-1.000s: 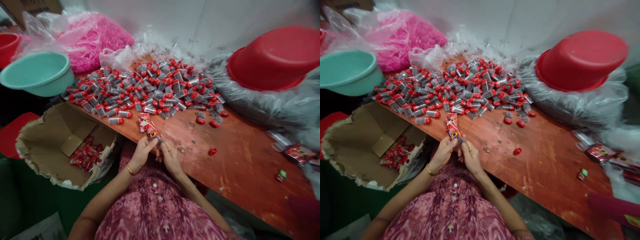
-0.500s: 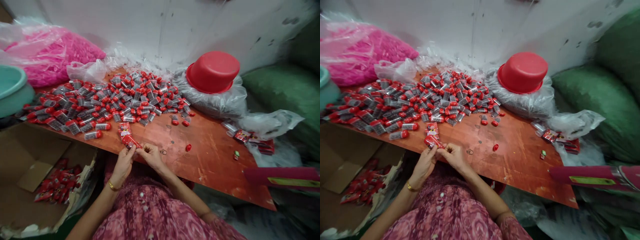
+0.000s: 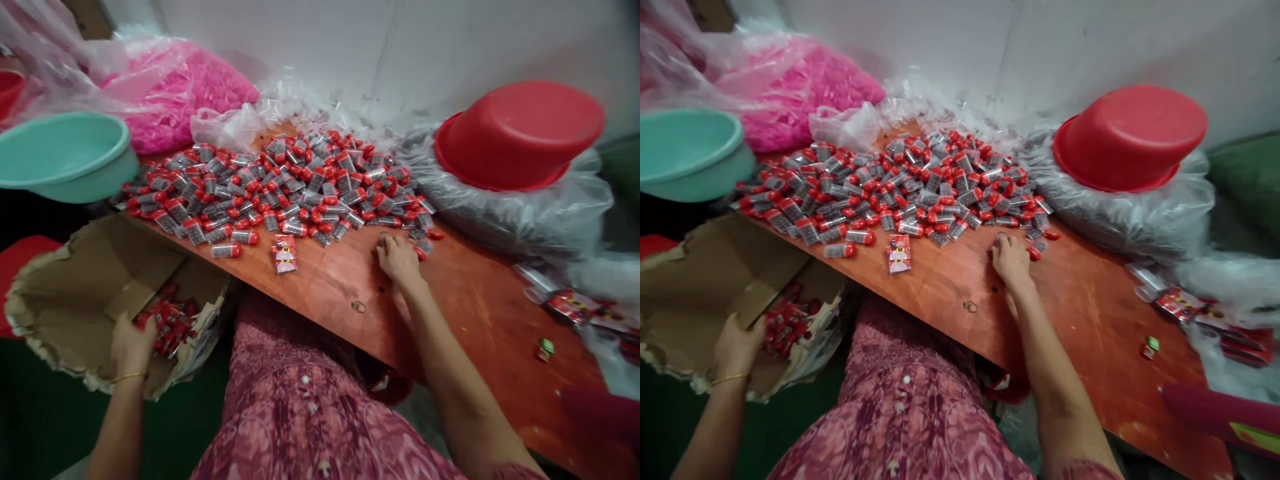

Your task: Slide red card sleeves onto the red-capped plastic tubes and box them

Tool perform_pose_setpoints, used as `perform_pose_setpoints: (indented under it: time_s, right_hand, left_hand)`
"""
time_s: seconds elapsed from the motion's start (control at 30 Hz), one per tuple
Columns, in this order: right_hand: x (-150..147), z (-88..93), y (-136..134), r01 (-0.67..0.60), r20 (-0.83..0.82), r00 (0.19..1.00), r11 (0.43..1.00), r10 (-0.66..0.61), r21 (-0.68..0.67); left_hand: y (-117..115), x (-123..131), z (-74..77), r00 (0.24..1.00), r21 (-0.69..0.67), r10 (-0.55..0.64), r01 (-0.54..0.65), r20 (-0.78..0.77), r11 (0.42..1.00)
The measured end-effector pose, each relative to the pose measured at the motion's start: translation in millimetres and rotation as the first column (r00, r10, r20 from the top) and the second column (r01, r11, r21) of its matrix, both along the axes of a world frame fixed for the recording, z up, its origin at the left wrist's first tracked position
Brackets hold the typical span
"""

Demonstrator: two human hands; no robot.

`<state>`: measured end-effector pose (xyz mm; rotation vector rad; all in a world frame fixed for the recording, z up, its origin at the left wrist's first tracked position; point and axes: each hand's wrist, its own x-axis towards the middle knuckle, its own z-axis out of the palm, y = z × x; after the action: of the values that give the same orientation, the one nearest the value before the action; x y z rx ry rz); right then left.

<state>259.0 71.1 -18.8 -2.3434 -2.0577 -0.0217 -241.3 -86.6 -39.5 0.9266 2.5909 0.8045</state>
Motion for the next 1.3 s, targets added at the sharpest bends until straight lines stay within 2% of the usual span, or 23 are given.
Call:
perform_pose_setpoints:
  time_s: [0.03, 0.07, 0.1, 0.17, 0.2, 0.23, 0.27, 0.3, 0.37, 0.43, 0.5, 0.57, 0.67, 0.87, 1.0, 1.1, 1.17, 1.23, 1.3]
  right_hand:
    - [-10, -1.9, -9, -0.014, 0.014, 1.000, 1.000, 0.013, 0.015]
    - [-22, -2.8, -19, -0.025, 0.020, 1.000, 0.999, 0.025, 0.031]
    - [-34, -2.8, -31, -0.032, 0.019, 0.999, 0.999, 0.031, 0.040]
    - [-55, -1.0, -53, -0.032, -0.001, 0.999, 0.998, 0.033, 0.049]
    - [-63, 0.6, -63, -0.034, -0.009, 0.999, 0.998, 0.035, 0.054]
    - [-70, 2.3, -70, -0.046, -0.020, 0.999, 0.996, 0.047, 0.071]
    - [-75, 4.3, -75, -0.065, -0.038, 0.997, 0.993, 0.069, 0.095]
    - [-80, 6.4, -76, -0.093, -0.068, 0.992, 0.988, 0.102, 0.121]
    - [-91, 10.5, -71, -0.164, -0.177, 0.965, 0.974, 0.191, 0.155]
    - [-107, 13.4, -56, -0.216, -0.323, 0.913, 0.966, 0.251, 0.139]
    - [-127, 13.3, -37, -0.213, -0.433, 0.873, 0.974, 0.224, 0.073]
    - [-147, 9.7, -19, -0.201, -0.475, 0.863, 0.980, 0.170, -0.014]
    - [-164, 0.5, -5, -0.253, -0.507, 0.839, 0.967, 0.198, -0.041]
    - [-147, -16.3, 2, -0.448, -0.508, 0.757, 0.892, 0.411, 0.053]
    - [-131, -18.0, 7, -0.559, -0.454, 0.706, 0.821, 0.544, 0.116]
    - [-124, -14.6, 2, -0.519, -0.364, 0.759, 0.840, 0.539, 0.162]
    - [-120, -12.3, -5, -0.470, -0.362, 0.770, 0.851, 0.526, 0.235]
    - [-119, -10.0, -13, -0.415, -0.448, 0.719, 0.846, 0.531, 0.334]
    - [-121, -6.3, -22, -0.340, -0.588, 0.608, 0.845, 0.533, 0.413]
  left_hand:
    - [8, 18, 3.5, 0.994, 0.013, -0.022, 0.023, -0.102, 1.000]
    - [19, 40, 6.5, 0.977, 0.078, -0.154, 0.166, -0.149, 0.983]
    - [32, 64, 9.1, 0.941, 0.170, -0.283, 0.314, -0.185, 0.934]
    - [63, 111, 12.6, 0.810, 0.252, -0.534, 0.584, -0.241, 0.772]
    - [78, 132, 13.6, 0.728, 0.247, -0.634, 0.685, -0.260, 0.685]
    - [93, 150, 14.2, 0.656, 0.225, -0.702, 0.754, -0.276, 0.617]
    - [106, 165, 14.5, 0.615, 0.196, -0.738, 0.789, -0.277, 0.583]
    - [118, 176, 14.5, 0.601, 0.166, -0.753, 0.799, -0.270, 0.578]
    - [135, 190, 14.2, 0.622, 0.130, -0.740, 0.780, -0.256, 0.612]
    - [141, 197, 13.7, 0.656, 0.119, -0.711, 0.751, -0.253, 0.649]
    - [136, 201, 12.4, 0.669, 0.116, -0.695, 0.737, -0.265, 0.665]
    - [127, 204, 9.7, 0.667, 0.103, -0.693, 0.737, -0.275, 0.668]
    - [114, 210, 3.3, 0.672, 0.081, -0.694, 0.731, -0.259, 0.678]
    - [105, 235, -4.8, 0.756, 0.077, -0.614, 0.643, -0.228, 0.762]
    - [98, 253, -7.6, 0.812, 0.136, -0.551, 0.578, -0.191, 0.805]
    - [94, 254, -10.8, 0.844, 0.223, -0.521, 0.536, -0.128, 0.814]
    - [95, 248, -9.8, 0.861, 0.303, -0.502, 0.500, -0.076, 0.811]
    - [95, 240, -3.0, 0.877, 0.410, -0.479, 0.450, -0.036, 0.793]
    - [96, 232, 9.9, 0.877, 0.519, -0.481, 0.404, 0.014, 0.753]
